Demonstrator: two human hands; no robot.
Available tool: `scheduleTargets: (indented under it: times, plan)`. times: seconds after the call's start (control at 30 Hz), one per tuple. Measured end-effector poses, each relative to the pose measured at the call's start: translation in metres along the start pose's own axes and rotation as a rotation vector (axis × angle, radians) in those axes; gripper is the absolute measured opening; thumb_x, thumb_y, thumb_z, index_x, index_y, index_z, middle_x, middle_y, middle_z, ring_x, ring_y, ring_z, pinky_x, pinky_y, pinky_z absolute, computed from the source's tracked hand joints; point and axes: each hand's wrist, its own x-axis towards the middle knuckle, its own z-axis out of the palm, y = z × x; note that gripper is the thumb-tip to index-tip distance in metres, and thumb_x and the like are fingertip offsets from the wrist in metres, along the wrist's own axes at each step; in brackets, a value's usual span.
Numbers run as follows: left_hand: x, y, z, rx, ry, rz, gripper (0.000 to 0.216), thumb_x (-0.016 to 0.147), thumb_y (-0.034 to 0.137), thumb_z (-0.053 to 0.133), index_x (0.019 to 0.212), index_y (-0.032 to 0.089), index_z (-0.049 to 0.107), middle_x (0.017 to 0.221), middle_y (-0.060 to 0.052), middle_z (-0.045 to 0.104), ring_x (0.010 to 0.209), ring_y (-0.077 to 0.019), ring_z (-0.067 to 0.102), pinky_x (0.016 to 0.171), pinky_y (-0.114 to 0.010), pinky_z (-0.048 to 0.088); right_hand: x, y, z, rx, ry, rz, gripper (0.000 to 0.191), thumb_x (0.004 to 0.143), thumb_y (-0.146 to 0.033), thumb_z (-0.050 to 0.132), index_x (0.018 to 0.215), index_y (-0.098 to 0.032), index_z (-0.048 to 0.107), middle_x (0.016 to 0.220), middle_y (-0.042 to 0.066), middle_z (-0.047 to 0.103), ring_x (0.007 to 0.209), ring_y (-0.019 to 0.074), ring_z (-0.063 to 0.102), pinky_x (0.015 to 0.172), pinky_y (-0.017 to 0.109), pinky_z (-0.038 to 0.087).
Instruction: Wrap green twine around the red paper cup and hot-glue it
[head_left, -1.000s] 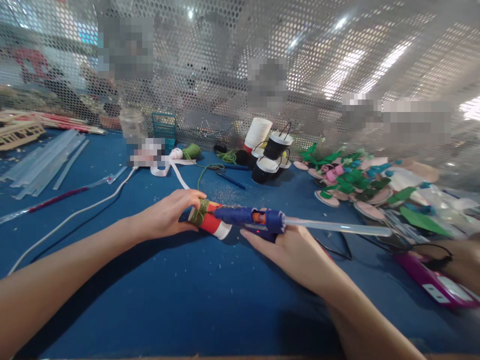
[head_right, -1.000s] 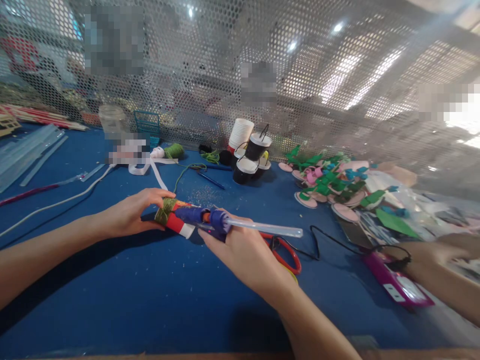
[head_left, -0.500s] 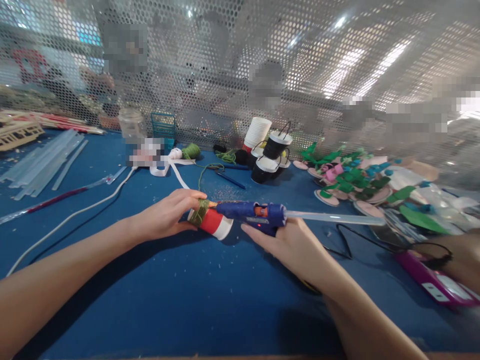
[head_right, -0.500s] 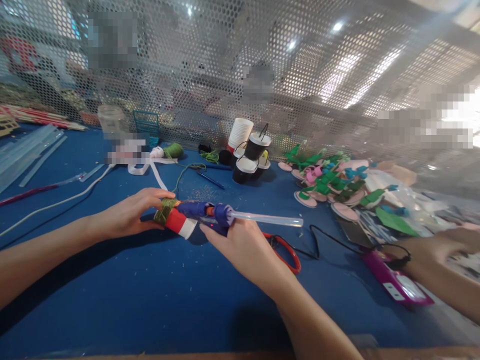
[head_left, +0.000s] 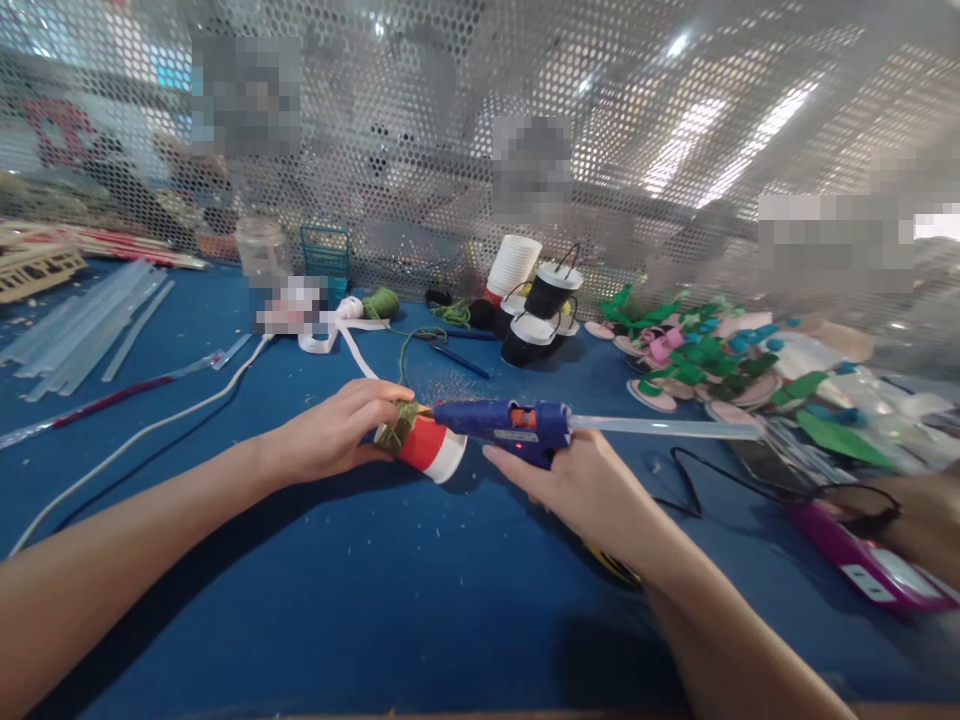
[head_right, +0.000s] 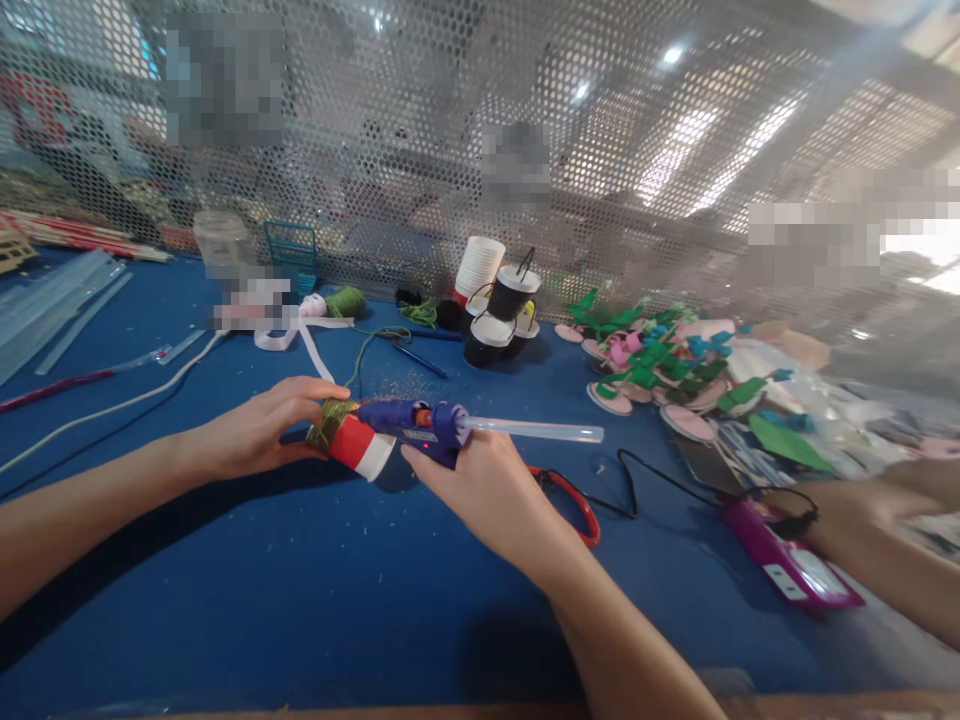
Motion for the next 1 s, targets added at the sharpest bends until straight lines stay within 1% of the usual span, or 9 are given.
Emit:
scheduleTargets:
  times: [0.1, 0.17, 0.3, 0.4, 0.5, 0.7, 0.87, 1.0]
  plan:
    - [0.0004, 0.0002, -0.0002, 0.007, -0.004, 0.007, 0.025, 0.079, 0.021, 0.059, 0.098, 0.015, 0.044, 0.115, -0.017, 0.052, 0.109, -0.0251, 0.05, 0.088, -0.042, 0.046, -0.0009, -0.0017, -0.0015, -0.001, -0.038, -0.019, 0.017, 0.072, -0.034, 0.056, 0.068, -0.018, 0.06, 0.051, -0.003, 0.054, 0.045, 0.0116, 0.048, 0.043, 0.022, 0.04]
    - [0.0007, 0.0004, -0.0003, 0.008, -0.007, 0.01, 0.025, 0.079, 0.021, 0.059, 0.098, 0.016, 0.044, 0.115, -0.017, 0.052, 0.109, -0.025, 0.05, 0.087, -0.043, 0.046, -0.0002, -0.0023, -0.002, -0.002, -0.041, -0.007, 0.018, 0.072, -0.035, 0.056, 0.066, -0.018, 0.059, 0.049, -0.003, 0.053, 0.044, 0.0114, 0.047, 0.042, 0.023, 0.039]
    - [0.0011, 0.0008, -0.0003, 0.022, 0.002, 0.024, 0.022, 0.08, 0.021, 0.058, 0.096, 0.014, 0.044, 0.115, -0.018, 0.052, 0.109, -0.025, 0.05, 0.087, -0.042, 0.046, 0.0035, -0.0015, -0.0008, -0.011, 0.004, 0.054, 0.025, 0.073, -0.037, 0.056, 0.056, -0.019, 0.052, 0.038, -0.005, 0.045, 0.035, 0.0099, 0.041, 0.037, 0.023, 0.035]
    - [0.0011, 0.0008, 0.0, 0.026, 0.006, 0.03, 0.021, 0.08, 0.021, 0.057, 0.096, 0.015, 0.044, 0.114, -0.017, 0.052, 0.108, -0.0247, 0.05, 0.087, -0.042, 0.046, 0.0034, -0.0012, -0.0005, -0.001, 0.0, 0.042, 0.028, 0.073, -0.037, 0.056, 0.052, -0.02, 0.048, 0.036, -0.006, 0.044, 0.034, 0.0096, 0.04, 0.037, 0.023, 0.035]
    - [0.0014, 0.001, 0.0002, 0.027, 0.005, 0.041, 0.023, 0.08, 0.02, 0.058, 0.097, 0.015, 0.043, 0.115, -0.017, 0.052, 0.109, -0.0248, 0.05, 0.088, -0.042, 0.046, 0.0021, -0.0016, -0.0017, 0.018, -0.024, 0.025, 0.028, 0.073, -0.036, 0.056, 0.052, -0.02, 0.048, 0.036, -0.006, 0.044, 0.034, 0.0095, 0.041, 0.038, 0.023, 0.036]
    - [0.0023, 0.0021, -0.0008, 0.054, 0.005, 0.049, 0.02, 0.08, 0.018, 0.058, 0.093, 0.014, 0.044, 0.114, -0.018, 0.052, 0.107, -0.0254, 0.051, 0.087, -0.042, 0.047, 0.0036, -0.0013, -0.0021, -0.005, -0.002, 0.036, 0.027, 0.074, -0.035, 0.055, 0.052, -0.02, 0.047, 0.036, -0.006, 0.045, 0.034, 0.0098, 0.041, 0.038, 0.023, 0.036]
    - [0.0029, 0.0035, -0.0021, 0.059, 0.006, 0.064, 0.023, 0.079, 0.019, 0.058, 0.096, 0.013, 0.044, 0.113, -0.019, 0.052, 0.106, -0.0261, 0.051, 0.086, -0.043, 0.047, 0.0009, -0.0003, -0.0018, 0.008, -0.031, 0.027, 0.028, 0.073, -0.036, 0.057, 0.052, -0.021, 0.045, 0.038, -0.006, 0.046, 0.036, 0.0099, 0.042, 0.038, 0.023, 0.037]
    - [0.0021, 0.0031, -0.0019, 0.061, 0.006, 0.048, 0.02, 0.081, 0.02, 0.056, 0.095, 0.014, 0.044, 0.114, -0.018, 0.051, 0.106, -0.0253, 0.051, 0.085, -0.043, 0.047, 0.0029, -0.0003, -0.0009, -0.007, 0.006, 0.0, 0.028, 0.074, -0.036, 0.055, 0.053, -0.02, 0.046, 0.04, -0.005, 0.047, 0.037, 0.0099, 0.043, 0.039, 0.022, 0.037]
